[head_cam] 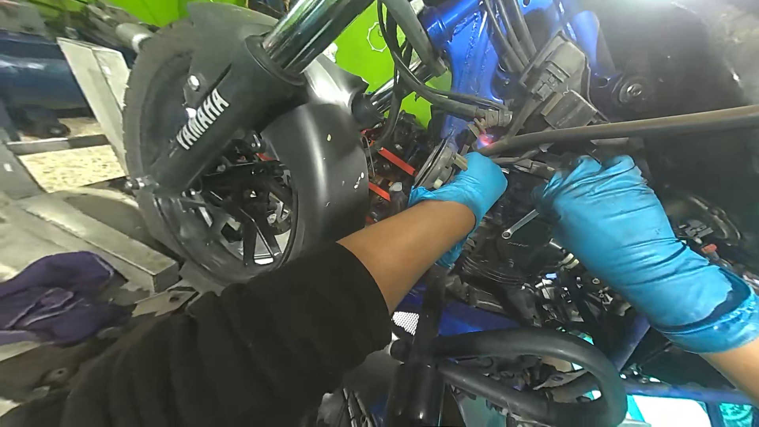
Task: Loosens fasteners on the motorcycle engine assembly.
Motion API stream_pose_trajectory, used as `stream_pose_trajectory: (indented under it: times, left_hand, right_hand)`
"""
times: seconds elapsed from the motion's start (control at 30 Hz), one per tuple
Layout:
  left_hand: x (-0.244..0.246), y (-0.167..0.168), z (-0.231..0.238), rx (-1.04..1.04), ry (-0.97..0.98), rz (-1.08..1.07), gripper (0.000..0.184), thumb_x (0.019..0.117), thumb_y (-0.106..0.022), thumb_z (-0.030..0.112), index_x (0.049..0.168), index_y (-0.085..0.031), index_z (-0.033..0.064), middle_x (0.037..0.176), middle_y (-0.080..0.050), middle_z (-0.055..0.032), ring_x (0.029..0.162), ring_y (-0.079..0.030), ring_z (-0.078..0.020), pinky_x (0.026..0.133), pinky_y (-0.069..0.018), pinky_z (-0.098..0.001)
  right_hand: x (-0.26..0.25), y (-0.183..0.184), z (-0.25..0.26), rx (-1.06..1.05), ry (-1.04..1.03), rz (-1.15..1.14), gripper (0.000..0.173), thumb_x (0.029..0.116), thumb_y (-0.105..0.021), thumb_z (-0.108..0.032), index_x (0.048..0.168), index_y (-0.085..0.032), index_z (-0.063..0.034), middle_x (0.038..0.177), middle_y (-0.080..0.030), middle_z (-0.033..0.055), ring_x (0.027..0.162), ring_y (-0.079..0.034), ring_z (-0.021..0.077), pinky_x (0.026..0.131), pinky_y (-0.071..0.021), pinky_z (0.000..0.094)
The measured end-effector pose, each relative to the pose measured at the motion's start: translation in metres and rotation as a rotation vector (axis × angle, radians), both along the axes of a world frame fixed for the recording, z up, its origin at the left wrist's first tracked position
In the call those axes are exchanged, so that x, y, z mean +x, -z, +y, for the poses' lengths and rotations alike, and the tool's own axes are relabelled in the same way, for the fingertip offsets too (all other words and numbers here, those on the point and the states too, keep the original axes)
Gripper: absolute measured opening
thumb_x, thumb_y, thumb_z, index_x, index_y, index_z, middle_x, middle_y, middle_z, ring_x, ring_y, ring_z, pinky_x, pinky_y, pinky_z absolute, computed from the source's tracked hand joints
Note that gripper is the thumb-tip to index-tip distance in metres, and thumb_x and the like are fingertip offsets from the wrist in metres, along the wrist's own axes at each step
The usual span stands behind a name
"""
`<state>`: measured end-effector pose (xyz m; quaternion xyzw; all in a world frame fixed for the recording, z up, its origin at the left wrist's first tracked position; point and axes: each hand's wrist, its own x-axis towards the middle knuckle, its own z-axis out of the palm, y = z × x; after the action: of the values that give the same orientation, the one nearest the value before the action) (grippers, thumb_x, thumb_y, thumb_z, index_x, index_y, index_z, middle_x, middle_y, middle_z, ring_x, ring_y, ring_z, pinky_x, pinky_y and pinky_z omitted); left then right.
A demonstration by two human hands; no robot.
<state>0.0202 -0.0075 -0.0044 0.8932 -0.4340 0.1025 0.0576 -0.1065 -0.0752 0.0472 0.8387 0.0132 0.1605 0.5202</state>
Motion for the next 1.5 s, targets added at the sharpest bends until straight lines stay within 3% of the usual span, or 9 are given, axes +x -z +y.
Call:
stream_pose_trajectory:
  times: [0.17, 0.27, 0.37, 0.5, 0.73, 1.1, 1.3, 1.4, 1.5]
  left_hand:
    - [0.002, 0.004, -0.006, -0.002, -0.012, -0.019, 0.021, 0.1017, -0.046, -0.006, 0.112, -0.064, -0.0095, 0.109, -0.066, -0.0253, 0.102, -0.066, -0.0425, 0.078, -0.0521, -0.056]
    - [0.054, 0.065, -0.058, -0.323, -0.071, -0.421, 0.015, 0.0933, -0.059, -0.002, 0.085, -0.071, -0.0001, 0.078, -0.066, -0.0199, 0.068, -0.066, -0.0412, 0.05, -0.0503, -0.0568]
    - [0.067, 0.067, -0.071, -0.209, -0.089, -0.405, 0.011, 0.0945, -0.061, 0.003, 0.09, -0.071, 0.0025, 0.079, -0.066, -0.0182, 0.068, -0.066, -0.0403, 0.048, -0.0501, -0.0546]
    - [0.074, 0.073, -0.07, -0.241, -0.095, -0.426, 0.011, 0.0948, -0.06, 0.003, 0.091, -0.071, 0.0009, 0.076, -0.065, -0.0198, 0.066, -0.065, -0.0423, 0.048, -0.0495, -0.0574]
    - [0.088, 0.082, -0.069, -0.304, -0.074, -0.487, 0.008, 0.09, -0.065, 0.008, 0.084, -0.07, 0.0046, 0.069, -0.061, -0.0185, 0.059, -0.061, -0.0427, 0.042, -0.0448, -0.057]
    - [0.079, 0.067, -0.057, -0.234, -0.11, -0.409, 0.015, 0.0958, -0.059, 0.011, 0.101, -0.072, 0.0065, 0.075, -0.065, -0.018, 0.066, -0.064, -0.0425, 0.048, -0.0475, -0.0564]
    - [0.062, 0.065, -0.044, -0.298, -0.105, -0.472, 0.011, 0.0933, -0.059, 0.006, 0.088, -0.069, 0.0046, 0.072, -0.064, -0.0189, 0.064, -0.065, -0.0431, 0.047, -0.0477, -0.0586]
    - [0.002, 0.011, -0.008, -0.053, -0.089, -0.098, 0.019, 0.1011, -0.05, -0.003, 0.111, -0.066, -0.0057, 0.103, -0.068, -0.0248, 0.098, -0.067, -0.045, 0.074, -0.0509, -0.0598]
    - [-0.004, 0.003, -0.004, -0.037, -0.086, -0.04, 0.019, 0.1005, -0.051, -0.004, 0.112, -0.066, -0.0055, 0.104, -0.068, -0.0258, 0.1, -0.067, -0.0458, 0.075, -0.0509, -0.0598]
  right_hand:
    - [-0.006, -0.006, -0.022, -0.077, -0.112, 0.13, 0.006, 0.0889, -0.066, -0.004, 0.094, -0.069, -0.001, 0.087, -0.065, 0.0236, 0.088, -0.065, 0.0452, 0.076, -0.0477, 0.0575]
    - [0.002, -0.016, -0.041, -0.166, -0.266, 0.354, 0.015, 0.0924, -0.067, -0.018, 0.097, -0.07, -0.0049, 0.09, -0.067, 0.0184, 0.092, -0.066, 0.0399, 0.081, -0.0509, 0.0535]
    - [0.013, -0.017, -0.05, -0.158, -0.344, 0.463, 0.006, 0.0889, -0.068, -0.012, 0.091, -0.07, -0.0071, 0.078, -0.065, 0.0151, 0.074, -0.066, 0.0365, 0.064, -0.0513, 0.0495]
    - [0.015, -0.007, -0.065, -0.124, -0.522, 0.359, 0.023, 0.0962, -0.05, -0.013, 0.08, -0.065, -0.0049, 0.064, -0.058, 0.014, 0.058, -0.06, 0.0346, 0.053, -0.0455, 0.0485]
    - [-0.002, 0.023, -0.081, -0.032, -0.524, 0.085, 0.037, 0.1035, -0.043, -0.024, 0.083, -0.064, -0.0022, 0.066, -0.059, 0.0177, 0.063, -0.061, 0.0403, 0.06, -0.0454, 0.0537]
    - [-0.024, -0.024, -0.07, 0.139, -0.474, 0.252, 0.039, 0.1025, -0.044, -0.03, 0.086, -0.071, -0.0065, 0.07, -0.063, 0.0145, 0.068, -0.063, 0.0371, 0.065, -0.0469, 0.0546]
    - [-0.042, -0.02, -0.095, 0.165, -0.317, 0.238, 0.042, 0.1001, -0.052, -0.037, 0.074, -0.066, -0.0079, 0.065, -0.062, 0.0128, 0.066, -0.065, 0.0356, 0.065, -0.0498, 0.0548]
    - [-0.039, -0.02, -0.087, 0.152, -0.299, 0.265, 0.036, 0.0994, -0.055, -0.032, 0.076, -0.069, -0.0074, 0.067, -0.064, 0.0136, 0.067, -0.067, 0.0361, 0.066, -0.0498, 0.0557]
    - [-0.038, -0.021, -0.074, 0.092, -0.238, 0.275, 0.027, 0.0985, -0.059, -0.025, 0.084, -0.073, -0.0065, 0.076, -0.068, 0.0161, 0.074, -0.068, 0.0376, 0.071, -0.0498, 0.0563]
